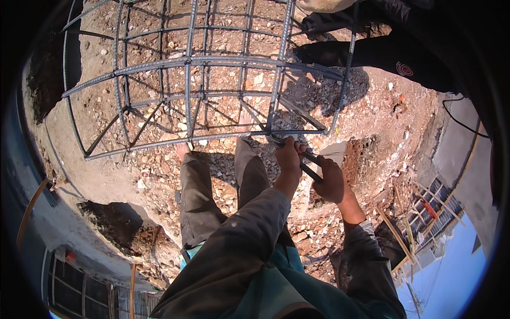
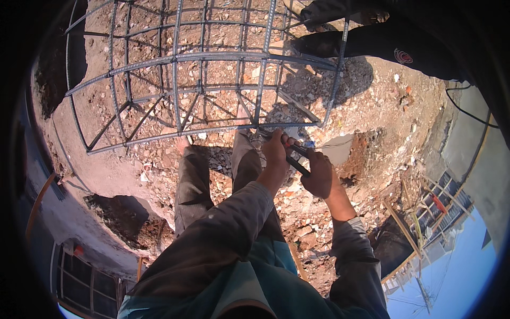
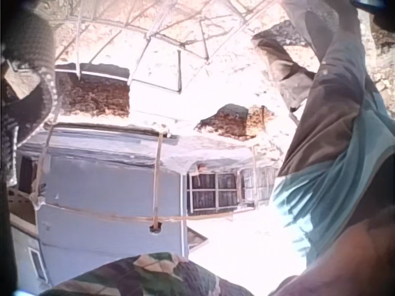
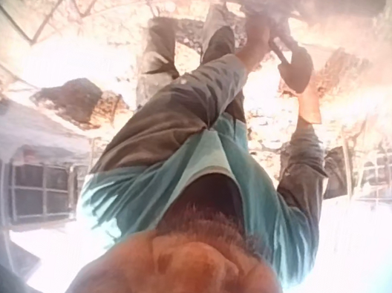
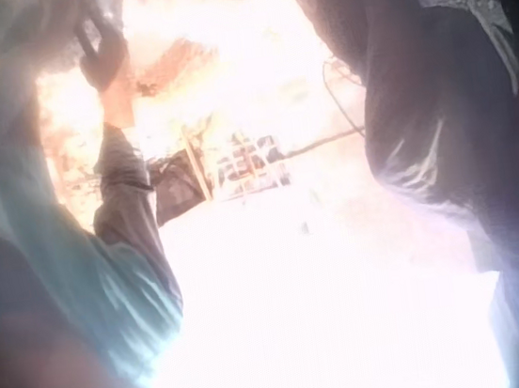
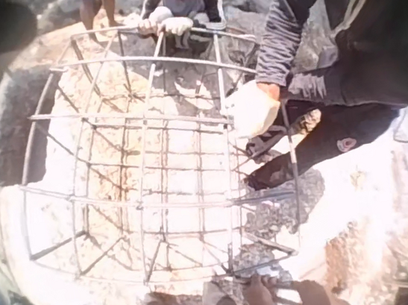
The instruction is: The person constructs a rebar cage by hand and using a tool to twist wire around the intersections of the metal bars.
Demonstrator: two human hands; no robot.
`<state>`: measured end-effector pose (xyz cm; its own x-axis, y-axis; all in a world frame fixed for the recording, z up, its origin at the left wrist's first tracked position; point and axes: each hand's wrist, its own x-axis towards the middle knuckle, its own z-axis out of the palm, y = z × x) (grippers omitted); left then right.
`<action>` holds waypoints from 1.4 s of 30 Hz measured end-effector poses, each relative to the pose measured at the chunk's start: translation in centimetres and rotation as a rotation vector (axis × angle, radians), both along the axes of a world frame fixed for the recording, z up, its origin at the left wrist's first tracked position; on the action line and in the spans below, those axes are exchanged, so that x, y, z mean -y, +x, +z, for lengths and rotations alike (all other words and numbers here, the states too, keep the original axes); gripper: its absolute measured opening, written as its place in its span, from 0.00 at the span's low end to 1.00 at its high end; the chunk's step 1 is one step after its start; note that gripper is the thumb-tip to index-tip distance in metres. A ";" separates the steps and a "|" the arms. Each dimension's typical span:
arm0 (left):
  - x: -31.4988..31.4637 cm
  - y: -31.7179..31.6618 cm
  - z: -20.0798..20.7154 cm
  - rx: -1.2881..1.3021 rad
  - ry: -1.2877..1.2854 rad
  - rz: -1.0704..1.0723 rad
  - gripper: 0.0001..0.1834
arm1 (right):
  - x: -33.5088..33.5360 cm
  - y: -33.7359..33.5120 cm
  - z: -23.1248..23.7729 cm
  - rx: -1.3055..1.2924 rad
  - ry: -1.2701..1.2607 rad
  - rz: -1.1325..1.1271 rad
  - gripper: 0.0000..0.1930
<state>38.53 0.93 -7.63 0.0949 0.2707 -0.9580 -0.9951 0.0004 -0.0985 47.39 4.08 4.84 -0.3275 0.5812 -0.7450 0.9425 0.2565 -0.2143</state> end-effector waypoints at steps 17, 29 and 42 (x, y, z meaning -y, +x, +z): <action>6.5 -4.0 -4.0 -0.434 0.279 -0.934 0.15 | 10.2 -0.9 -4.2 -0.252 -0.619 -0.912 0.18; 3.3 -3.5 2.2 -0.021 0.058 -0.333 0.08 | 1.5 1.7 -2.2 -0.314 -0.910 -1.107 0.15; 0.3 -0.9 3.1 -0.148 -0.109 -0.334 0.06 | 6.0 -1.2 0.9 0.141 0.384 0.188 0.44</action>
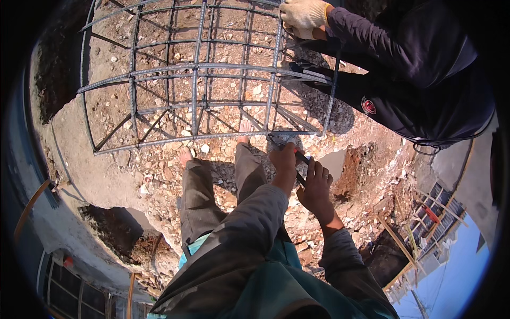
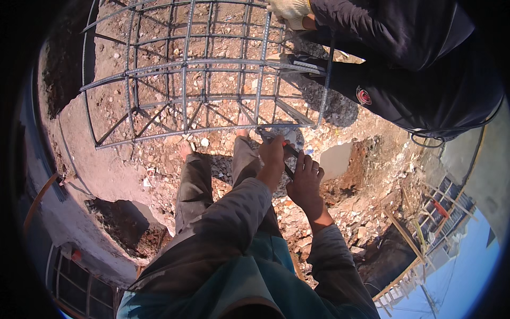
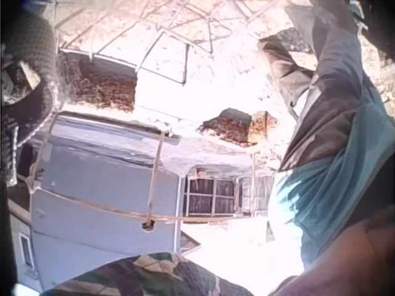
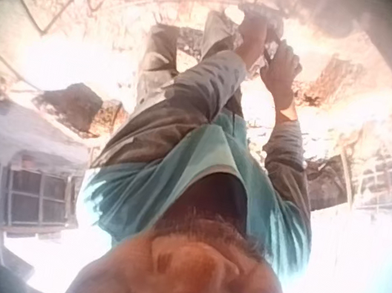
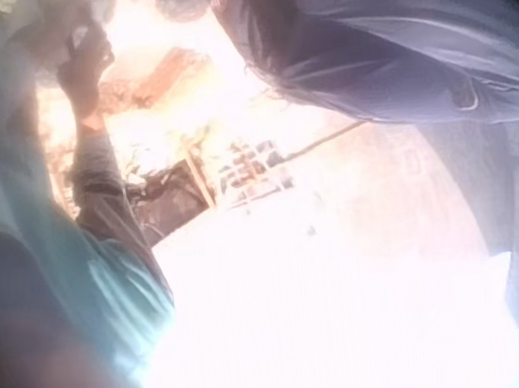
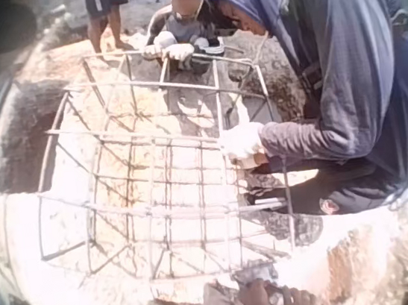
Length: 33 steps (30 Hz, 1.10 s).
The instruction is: The person constructs a rebar cage by hand and using a tool to twist wire around the intersections of the metal bars.
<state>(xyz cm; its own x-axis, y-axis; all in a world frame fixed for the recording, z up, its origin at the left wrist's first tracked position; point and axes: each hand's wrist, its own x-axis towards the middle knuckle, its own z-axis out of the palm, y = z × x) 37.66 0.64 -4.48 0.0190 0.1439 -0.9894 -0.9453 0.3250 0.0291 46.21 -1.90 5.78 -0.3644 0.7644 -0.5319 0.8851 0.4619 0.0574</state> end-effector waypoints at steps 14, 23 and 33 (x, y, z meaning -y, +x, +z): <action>6.9 -1.7 -8.8 -0.267 0.299 -0.797 0.11 | 4.1 -2.9 -2.7 -0.212 -0.524 -0.678 0.31; 8.3 -6.8 -7.0 0.423 0.601 -0.215 0.17 | 9.2 -3.3 -5.6 -1.484 -1.498 -1.903 0.30; 4.3 -0.8 -4.3 -0.150 0.170 -0.353 0.05 | 4.3 0.5 -2.1 -0.228 -0.364 -0.586 0.46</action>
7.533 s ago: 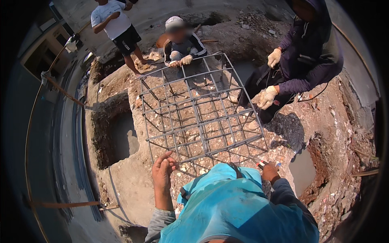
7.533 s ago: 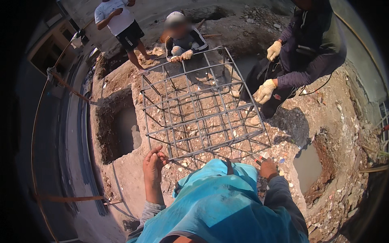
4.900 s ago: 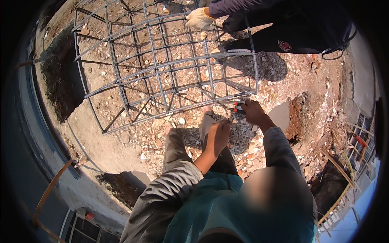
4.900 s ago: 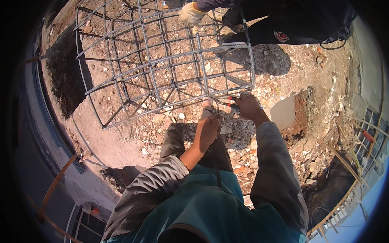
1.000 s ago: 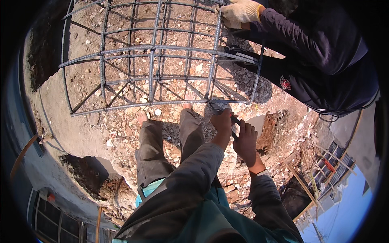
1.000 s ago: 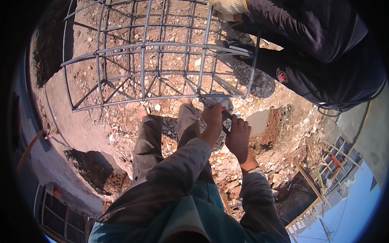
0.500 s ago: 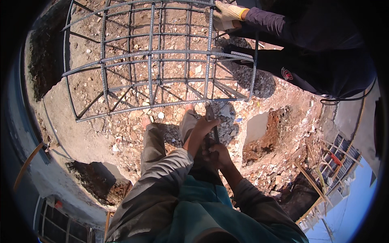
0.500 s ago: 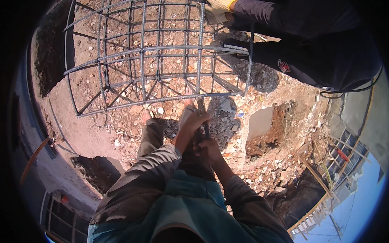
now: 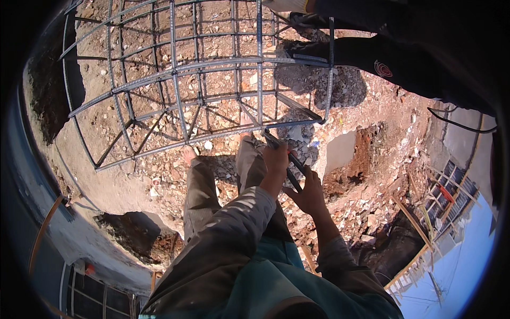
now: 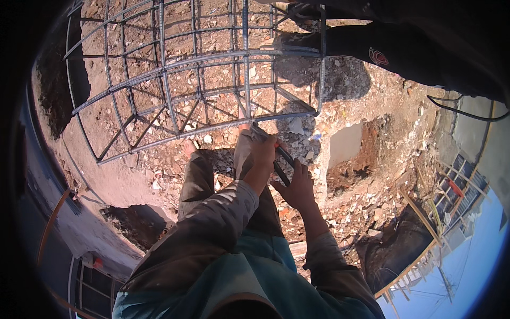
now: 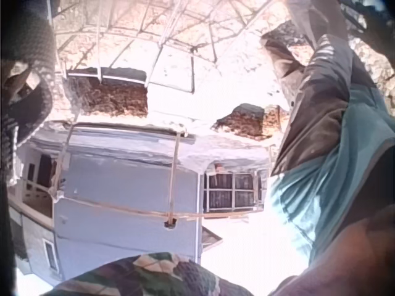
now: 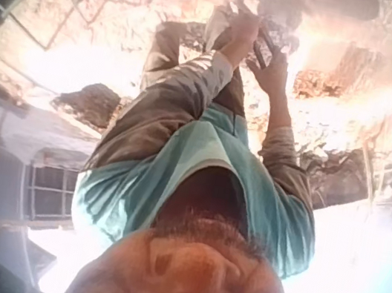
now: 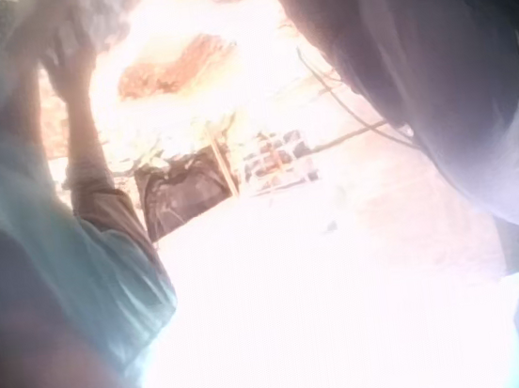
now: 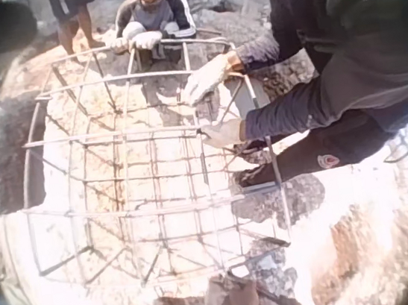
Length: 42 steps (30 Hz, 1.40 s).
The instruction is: The person constructs a rebar cage by hand and using a tool to twist wire around the intersections of the metal bars.
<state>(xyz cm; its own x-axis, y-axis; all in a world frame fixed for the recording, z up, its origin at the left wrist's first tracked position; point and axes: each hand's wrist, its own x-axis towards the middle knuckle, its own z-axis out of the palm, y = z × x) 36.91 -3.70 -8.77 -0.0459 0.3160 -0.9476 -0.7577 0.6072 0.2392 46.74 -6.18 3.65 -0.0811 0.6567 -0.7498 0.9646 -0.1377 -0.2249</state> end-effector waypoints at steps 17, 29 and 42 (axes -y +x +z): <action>2.7 -7.4 -0.3 0.426 0.162 -0.052 0.08 | 4.8 -4.2 -4.6 -1.053 -0.829 -1.257 0.17; 1.2 -1.4 -1.5 -0.221 0.094 -0.383 0.11 | 2.6 0.5 -3.3 -0.538 -0.391 -0.969 0.30; 7.9 -7.2 8.0 -0.339 0.477 -0.080 0.14 | 6.6 -4.8 1.4 -0.487 -0.119 -0.092 0.32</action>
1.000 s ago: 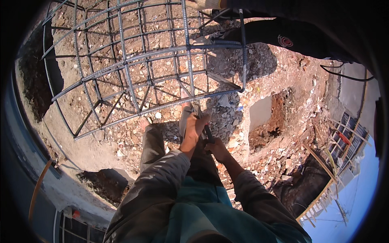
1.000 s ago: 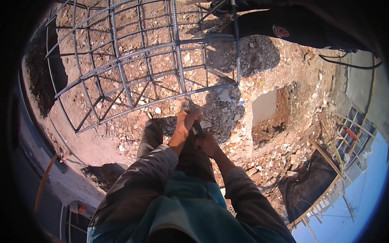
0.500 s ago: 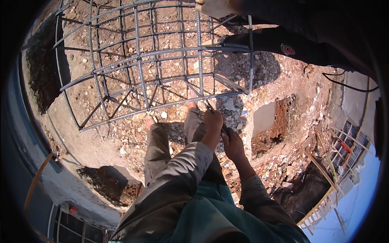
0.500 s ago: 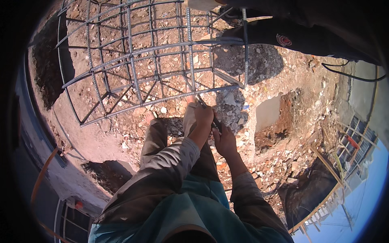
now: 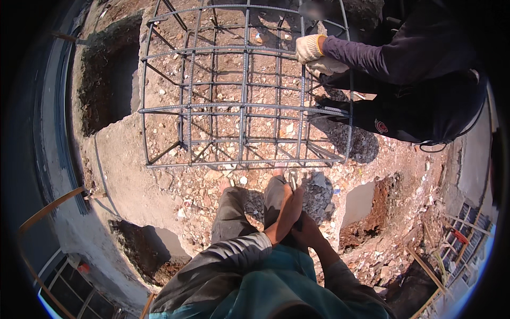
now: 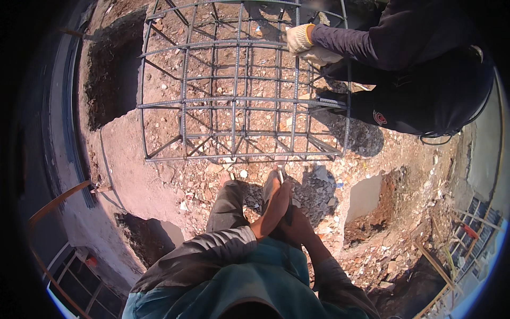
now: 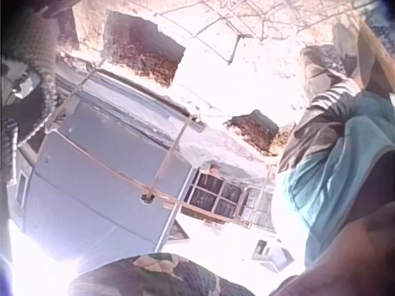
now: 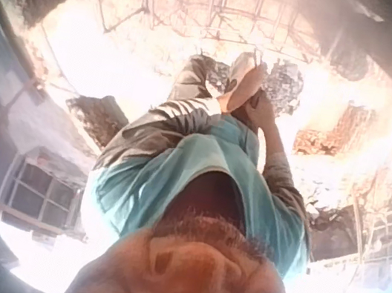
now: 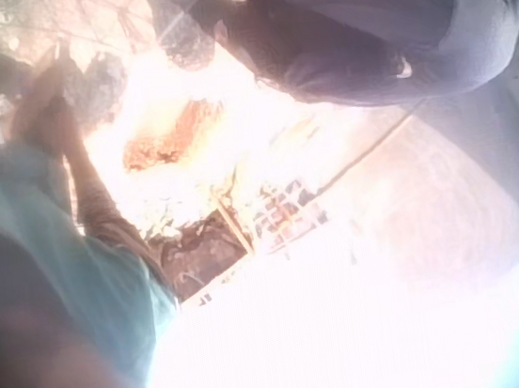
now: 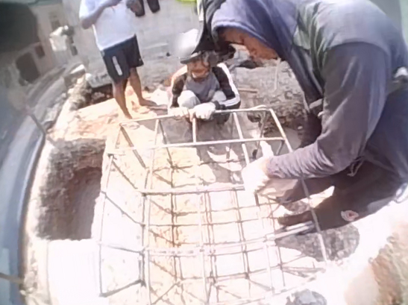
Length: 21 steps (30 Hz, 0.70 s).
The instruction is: The person constructs a rebar cage by hand and using a tool to twist wire around the intersections of the metal bars.
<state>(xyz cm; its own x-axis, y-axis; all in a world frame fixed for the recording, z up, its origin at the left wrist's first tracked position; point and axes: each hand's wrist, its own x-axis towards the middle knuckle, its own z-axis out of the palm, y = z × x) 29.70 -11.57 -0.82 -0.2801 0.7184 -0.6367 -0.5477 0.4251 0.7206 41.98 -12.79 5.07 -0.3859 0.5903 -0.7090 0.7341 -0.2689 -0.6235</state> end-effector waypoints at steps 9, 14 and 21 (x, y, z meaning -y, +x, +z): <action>6.3 -20.0 17.7 -0.740 0.666 -0.177 0.12 | 2.4 -17.6 10.5 -0.419 0.235 0.201 0.19; 9.4 -28.2 24.2 -1.175 0.852 -0.162 0.13 | 3.7 -22.3 13.4 -0.466 0.205 0.338 0.20; 18.4 -35.1 23.9 -1.469 0.432 -0.081 0.16 | 3.3 -28.8 18.0 -1.084 -0.463 0.031 0.31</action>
